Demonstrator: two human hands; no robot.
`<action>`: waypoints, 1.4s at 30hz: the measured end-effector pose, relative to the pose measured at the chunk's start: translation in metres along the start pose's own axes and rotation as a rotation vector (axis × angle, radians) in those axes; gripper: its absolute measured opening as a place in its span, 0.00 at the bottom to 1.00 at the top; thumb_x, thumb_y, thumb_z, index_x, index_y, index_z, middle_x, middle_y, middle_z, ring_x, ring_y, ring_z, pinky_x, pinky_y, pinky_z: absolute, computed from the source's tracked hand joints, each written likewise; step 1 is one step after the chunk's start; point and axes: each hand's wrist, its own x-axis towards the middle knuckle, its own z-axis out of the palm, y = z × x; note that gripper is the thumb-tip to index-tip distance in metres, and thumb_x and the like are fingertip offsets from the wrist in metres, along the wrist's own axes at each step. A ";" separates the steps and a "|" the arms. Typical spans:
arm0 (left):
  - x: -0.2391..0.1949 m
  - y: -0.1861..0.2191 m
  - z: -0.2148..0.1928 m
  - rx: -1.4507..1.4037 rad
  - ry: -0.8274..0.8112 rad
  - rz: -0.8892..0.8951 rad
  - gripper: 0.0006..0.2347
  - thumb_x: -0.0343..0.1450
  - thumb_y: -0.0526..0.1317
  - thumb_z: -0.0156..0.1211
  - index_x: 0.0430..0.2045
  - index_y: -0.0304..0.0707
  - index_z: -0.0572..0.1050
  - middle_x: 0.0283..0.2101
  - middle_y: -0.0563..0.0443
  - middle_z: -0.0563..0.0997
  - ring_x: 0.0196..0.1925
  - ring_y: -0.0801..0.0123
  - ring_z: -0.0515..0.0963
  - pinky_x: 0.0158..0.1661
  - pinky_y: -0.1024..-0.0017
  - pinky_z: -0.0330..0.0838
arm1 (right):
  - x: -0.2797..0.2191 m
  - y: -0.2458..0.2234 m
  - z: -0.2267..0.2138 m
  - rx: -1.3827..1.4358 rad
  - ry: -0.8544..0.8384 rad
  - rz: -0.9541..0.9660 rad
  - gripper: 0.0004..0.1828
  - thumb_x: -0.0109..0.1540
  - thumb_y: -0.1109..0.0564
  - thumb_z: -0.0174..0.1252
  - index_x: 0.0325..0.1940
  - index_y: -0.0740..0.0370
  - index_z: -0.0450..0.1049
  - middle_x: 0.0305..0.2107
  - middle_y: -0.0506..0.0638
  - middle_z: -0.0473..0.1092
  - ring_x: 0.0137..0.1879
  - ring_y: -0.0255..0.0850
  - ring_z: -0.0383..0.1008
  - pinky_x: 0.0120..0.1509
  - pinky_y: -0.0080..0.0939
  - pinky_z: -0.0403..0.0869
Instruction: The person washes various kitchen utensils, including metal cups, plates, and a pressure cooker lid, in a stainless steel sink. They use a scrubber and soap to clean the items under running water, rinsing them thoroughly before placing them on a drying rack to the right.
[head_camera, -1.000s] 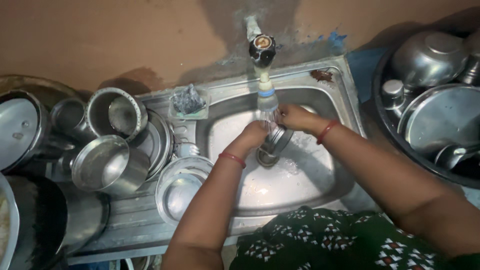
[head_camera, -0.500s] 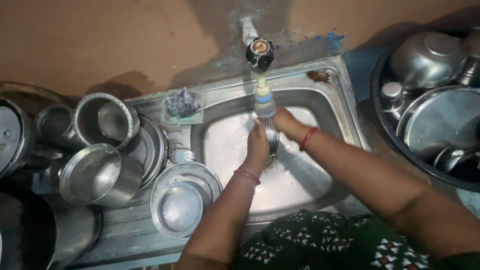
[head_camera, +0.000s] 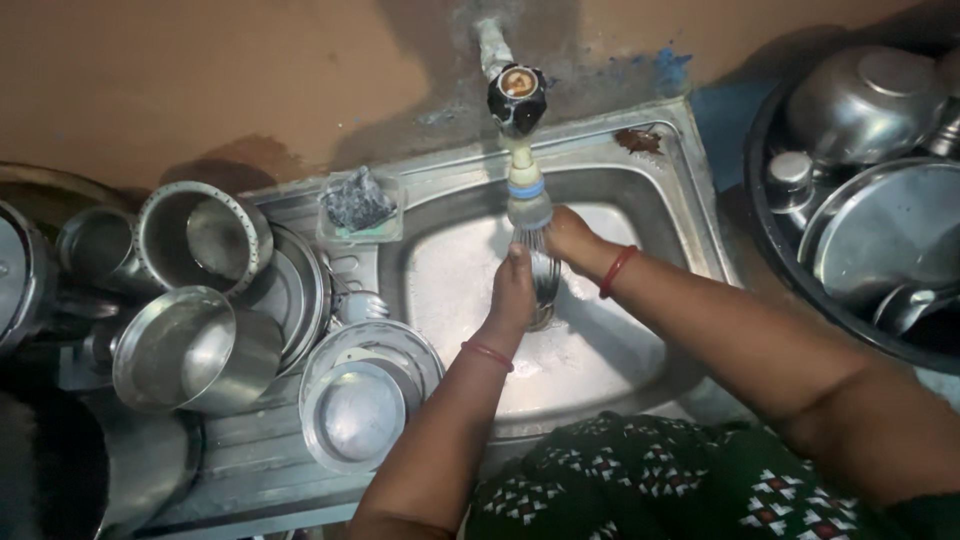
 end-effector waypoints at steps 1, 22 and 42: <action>-0.001 0.005 -0.001 -0.016 0.001 0.077 0.38 0.78 0.66 0.25 0.59 0.26 0.72 0.57 0.35 0.79 0.60 0.55 0.77 0.63 0.65 0.67 | -0.010 -0.003 0.004 -0.118 0.053 -0.129 0.14 0.63 0.53 0.55 0.44 0.68 0.76 0.39 0.65 0.76 0.46 0.59 0.76 0.50 0.57 0.74; -0.004 0.034 0.003 -0.652 0.076 -0.294 0.36 0.77 0.65 0.34 0.58 0.24 0.72 0.54 0.34 0.77 0.55 0.52 0.76 0.56 0.59 0.70 | -0.022 -0.011 0.016 0.185 0.154 -0.080 0.20 0.62 0.48 0.56 0.50 0.65 0.70 0.40 0.59 0.75 0.49 0.53 0.77 0.55 0.54 0.74; 0.012 -0.011 -0.005 -0.882 -0.095 -0.353 0.21 0.76 0.46 0.49 0.55 0.22 0.71 0.51 0.36 0.80 0.50 0.55 0.82 0.52 0.60 0.77 | -0.051 0.035 -0.070 0.483 -0.201 0.274 0.24 0.70 0.43 0.58 0.45 0.72 0.79 0.33 0.51 0.74 0.36 0.39 0.69 0.41 0.42 0.67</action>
